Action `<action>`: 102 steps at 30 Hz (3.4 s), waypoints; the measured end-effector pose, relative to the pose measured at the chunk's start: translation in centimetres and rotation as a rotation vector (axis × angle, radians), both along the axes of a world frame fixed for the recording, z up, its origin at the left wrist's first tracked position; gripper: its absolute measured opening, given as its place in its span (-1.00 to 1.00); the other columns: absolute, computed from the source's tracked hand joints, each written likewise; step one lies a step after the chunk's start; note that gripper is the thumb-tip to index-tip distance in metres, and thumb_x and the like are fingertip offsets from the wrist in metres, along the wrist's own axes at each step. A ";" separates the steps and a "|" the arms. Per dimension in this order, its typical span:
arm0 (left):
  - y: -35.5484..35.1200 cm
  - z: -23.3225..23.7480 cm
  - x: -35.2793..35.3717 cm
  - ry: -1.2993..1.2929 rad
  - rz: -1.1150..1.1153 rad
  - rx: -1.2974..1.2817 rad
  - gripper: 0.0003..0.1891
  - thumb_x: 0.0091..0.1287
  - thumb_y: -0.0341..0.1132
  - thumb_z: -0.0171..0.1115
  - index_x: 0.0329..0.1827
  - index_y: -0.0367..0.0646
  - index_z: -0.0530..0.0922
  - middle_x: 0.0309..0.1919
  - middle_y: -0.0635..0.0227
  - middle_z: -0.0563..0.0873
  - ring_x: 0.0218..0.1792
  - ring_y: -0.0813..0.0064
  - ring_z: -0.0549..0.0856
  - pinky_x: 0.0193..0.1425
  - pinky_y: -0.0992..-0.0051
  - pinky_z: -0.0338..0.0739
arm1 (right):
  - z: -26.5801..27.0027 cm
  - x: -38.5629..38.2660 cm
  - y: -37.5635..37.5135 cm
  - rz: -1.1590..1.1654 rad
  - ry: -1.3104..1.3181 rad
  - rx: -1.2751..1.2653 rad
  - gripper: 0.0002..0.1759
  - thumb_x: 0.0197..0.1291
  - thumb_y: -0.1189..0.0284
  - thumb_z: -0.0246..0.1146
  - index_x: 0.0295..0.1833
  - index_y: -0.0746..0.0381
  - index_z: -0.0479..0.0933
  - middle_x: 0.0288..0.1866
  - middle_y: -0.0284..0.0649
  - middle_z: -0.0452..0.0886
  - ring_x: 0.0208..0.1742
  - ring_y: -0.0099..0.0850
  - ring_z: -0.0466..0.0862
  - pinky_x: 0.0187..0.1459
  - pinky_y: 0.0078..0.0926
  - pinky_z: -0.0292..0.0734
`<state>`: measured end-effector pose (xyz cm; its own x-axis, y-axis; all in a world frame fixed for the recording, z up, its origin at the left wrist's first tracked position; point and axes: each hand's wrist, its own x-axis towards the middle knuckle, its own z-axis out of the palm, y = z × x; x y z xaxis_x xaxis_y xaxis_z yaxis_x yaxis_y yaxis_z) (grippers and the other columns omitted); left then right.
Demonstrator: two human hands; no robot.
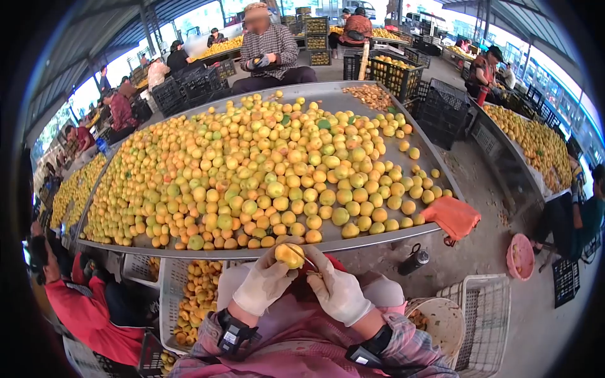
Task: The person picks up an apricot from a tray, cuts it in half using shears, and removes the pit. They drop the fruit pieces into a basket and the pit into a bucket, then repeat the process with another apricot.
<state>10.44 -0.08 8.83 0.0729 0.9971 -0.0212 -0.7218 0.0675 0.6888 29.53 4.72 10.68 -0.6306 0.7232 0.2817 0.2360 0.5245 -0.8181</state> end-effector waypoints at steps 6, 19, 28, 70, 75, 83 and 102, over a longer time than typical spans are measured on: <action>0.1 -0.7 -0.9 -0.064 -0.069 -0.025 -0.41 0.38 -0.38 0.29 0.46 -0.15 0.33 0.12 0.47 0.59 0.08 0.66 0.58 0.08 0.60 0.50 | -1.1 -0.9 -0.5 -0.030 -0.062 0.113 -0.32 0.39 0.37 0.12 0.56 0.19 0.08 -0.10 0.08 0.67 -0.17 0.06 0.70 -0.17 -0.14 0.63; -0.6 -1.0 0.3 -0.132 -0.007 -0.002 -0.55 0.39 -0.38 0.31 0.32 -0.23 0.45 0.10 0.38 0.62 0.13 0.54 0.59 0.23 0.53 0.49 | -1.6 -3.3 -1.2 -0.145 -0.055 0.294 -0.27 0.39 0.36 0.14 0.55 0.37 0.03 -0.21 0.05 0.69 -0.44 -0.01 0.69 -0.42 -0.18 0.60; -1.5 3.1 -2.2 0.792 0.127 -0.014 -0.53 0.26 -0.27 0.44 0.20 -0.23 0.55 -0.13 0.42 0.69 -0.23 0.61 0.63 -0.09 0.61 0.52 | -0.3 -3.7 -1.0 -0.061 -0.127 0.296 -0.27 0.38 0.37 0.16 0.54 0.39 0.04 -0.13 0.06 0.68 -0.42 0.00 0.69 -0.41 -0.17 0.61; -1.9 3.9 -0.9 0.795 0.227 0.075 -0.50 0.31 -0.26 0.40 0.27 -0.22 0.49 -0.15 0.48 0.72 -0.17 0.62 0.66 -0.01 0.57 0.55 | 0.7 -2.5 -0.1 0.052 -0.051 0.253 -0.29 0.43 0.29 0.12 0.52 0.42 0.06 -0.02 0.06 0.67 -0.26 -0.03 0.73 -0.25 -0.25 0.66; -1.8 3.6 -0.3 0.880 0.272 0.139 -0.49 0.31 -0.29 0.40 0.28 -0.23 0.48 -0.14 0.47 0.72 -0.15 0.65 0.66 -0.02 0.56 0.56 | -0.1 -2.6 0.0 0.022 -0.010 0.273 -0.29 0.44 0.26 0.13 0.50 0.46 0.10 -0.01 0.07 0.66 -0.26 -0.02 0.73 -0.25 -0.25 0.65; -2.8 4.4 -0.3 0.645 0.170 0.001 -0.49 0.29 -0.33 0.42 0.27 -0.31 0.49 -0.05 0.38 0.70 -0.09 0.65 0.64 0.01 0.61 0.56 | -0.1 -1.8 -0.2 0.066 0.053 0.225 -0.28 0.45 0.17 0.09 0.49 0.44 0.11 0.01 0.07 0.65 -0.20 0.03 0.72 -0.21 -0.22 0.64; -3.1 5.5 -0.6 0.670 0.167 0.077 -0.52 0.33 -0.32 0.38 0.25 -0.33 0.51 0.02 0.33 0.68 0.00 0.58 0.64 0.16 0.54 0.52 | 0.5 -1.8 -0.4 0.127 0.040 0.167 -0.29 0.47 0.09 0.03 0.46 0.44 0.17 -0.11 0.05 0.68 -0.24 0.03 0.72 -0.24 -0.21 0.62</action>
<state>9.85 -3.16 14.37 -0.0856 0.9944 0.0627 -0.1354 -0.0739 0.9880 27.72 4.28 11.16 -0.6997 0.5799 0.4173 0.1287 0.6769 -0.7247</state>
